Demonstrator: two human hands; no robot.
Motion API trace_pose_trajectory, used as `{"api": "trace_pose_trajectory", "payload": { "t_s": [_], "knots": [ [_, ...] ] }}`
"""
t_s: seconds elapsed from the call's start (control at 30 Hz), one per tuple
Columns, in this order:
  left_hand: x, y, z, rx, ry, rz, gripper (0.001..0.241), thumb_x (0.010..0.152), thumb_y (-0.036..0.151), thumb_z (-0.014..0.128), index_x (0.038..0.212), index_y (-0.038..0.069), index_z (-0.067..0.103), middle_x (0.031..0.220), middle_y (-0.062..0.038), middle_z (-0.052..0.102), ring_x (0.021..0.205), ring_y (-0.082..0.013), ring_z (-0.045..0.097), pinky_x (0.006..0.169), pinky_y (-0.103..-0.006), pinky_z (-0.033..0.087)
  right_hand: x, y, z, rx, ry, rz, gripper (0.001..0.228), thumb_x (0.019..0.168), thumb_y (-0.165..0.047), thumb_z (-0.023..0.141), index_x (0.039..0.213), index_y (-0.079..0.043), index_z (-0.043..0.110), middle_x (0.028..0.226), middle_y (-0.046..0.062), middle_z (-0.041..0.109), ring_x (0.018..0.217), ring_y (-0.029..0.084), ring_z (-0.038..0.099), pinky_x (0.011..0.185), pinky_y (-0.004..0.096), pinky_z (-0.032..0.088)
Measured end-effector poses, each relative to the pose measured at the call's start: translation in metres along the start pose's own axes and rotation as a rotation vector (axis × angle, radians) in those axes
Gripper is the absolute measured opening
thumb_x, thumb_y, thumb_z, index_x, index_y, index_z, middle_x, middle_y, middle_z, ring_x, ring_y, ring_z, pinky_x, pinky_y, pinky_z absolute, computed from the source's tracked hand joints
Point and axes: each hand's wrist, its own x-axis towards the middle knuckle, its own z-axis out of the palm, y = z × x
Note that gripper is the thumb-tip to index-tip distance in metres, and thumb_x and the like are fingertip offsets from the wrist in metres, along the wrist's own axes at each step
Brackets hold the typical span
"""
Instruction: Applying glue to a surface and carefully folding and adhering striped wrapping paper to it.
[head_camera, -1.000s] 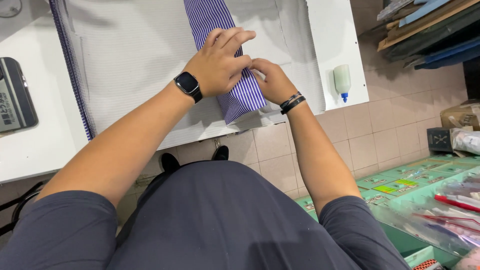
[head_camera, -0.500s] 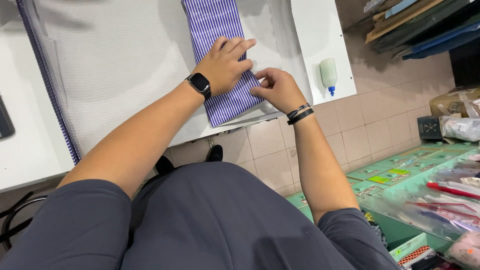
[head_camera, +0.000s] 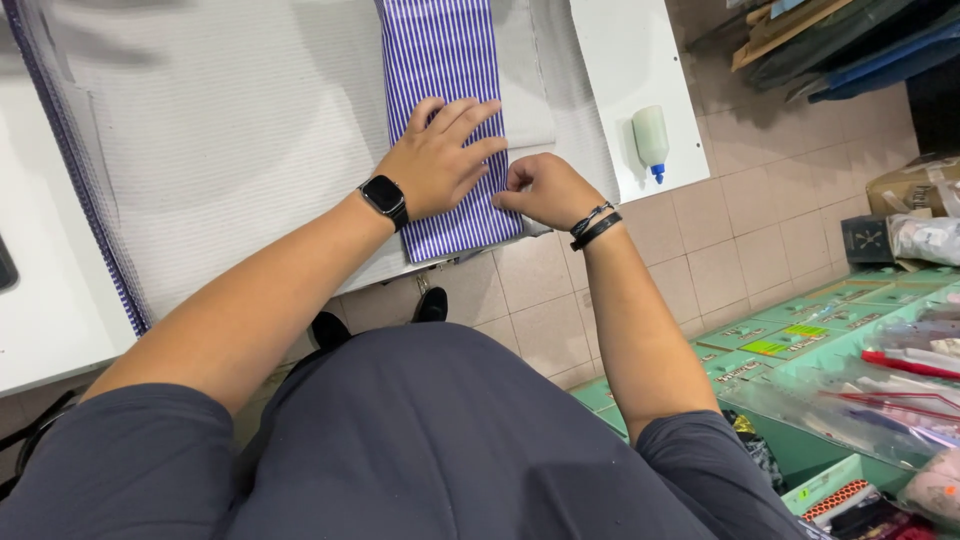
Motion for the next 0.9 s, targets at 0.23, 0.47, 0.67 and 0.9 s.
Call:
{"api": "trace_pose_trajectory", "payload": {
  "t_s": [0.23,0.47,0.67,0.9],
  "knots": [
    [-0.016,0.009,-0.001,-0.09,-0.187,-0.035,0.044,0.106,0.04,0.056,0.144,0.02,0.053,0.158,-0.011,0.038,0.149,-0.0269,0.026,0.117,-0.0519,0.01,0.001,0.007,0.005,-0.015,0.013,-0.129,0.025,0.085,-0.02,0.08,0.09,0.003,0.071,0.123,0.023,0.07,0.113,0.043,0.067,0.094,0.049,0.055],
    [-0.032,0.018,0.004,-0.094,-0.267,-0.02,0.058,0.102,0.057,0.052,0.146,0.021,0.048,0.159,-0.011,0.037,0.15,-0.0265,0.026,0.12,-0.0511,0.009,-0.008,-0.007,0.009,-0.137,0.071,-0.172,0.021,0.086,-0.017,0.079,0.09,0.003,0.072,0.138,0.023,0.062,0.12,0.042,0.064,0.096,0.045,0.056],
    [-0.037,0.021,0.005,-0.104,-0.307,-0.002,0.059,0.101,0.061,0.052,0.143,0.02,0.051,0.159,-0.012,0.038,0.151,-0.0272,0.027,0.121,-0.0514,0.01,-0.01,-0.001,0.017,-0.14,0.082,-0.195,0.023,0.086,-0.017,0.08,0.09,0.004,0.073,0.14,0.024,0.061,0.124,0.042,0.062,0.098,0.044,0.056],
    [-0.035,0.017,0.003,-0.163,-0.331,-0.013,0.056,0.101,0.059,0.054,0.14,0.019,0.054,0.159,-0.012,0.038,0.15,-0.0282,0.029,0.122,-0.0511,0.014,-0.019,-0.01,0.01,-0.1,0.104,-0.205,0.025,0.087,-0.017,0.08,0.089,0.006,0.073,0.138,0.026,0.061,0.125,0.043,0.061,0.1,0.045,0.055]
  ]
}}
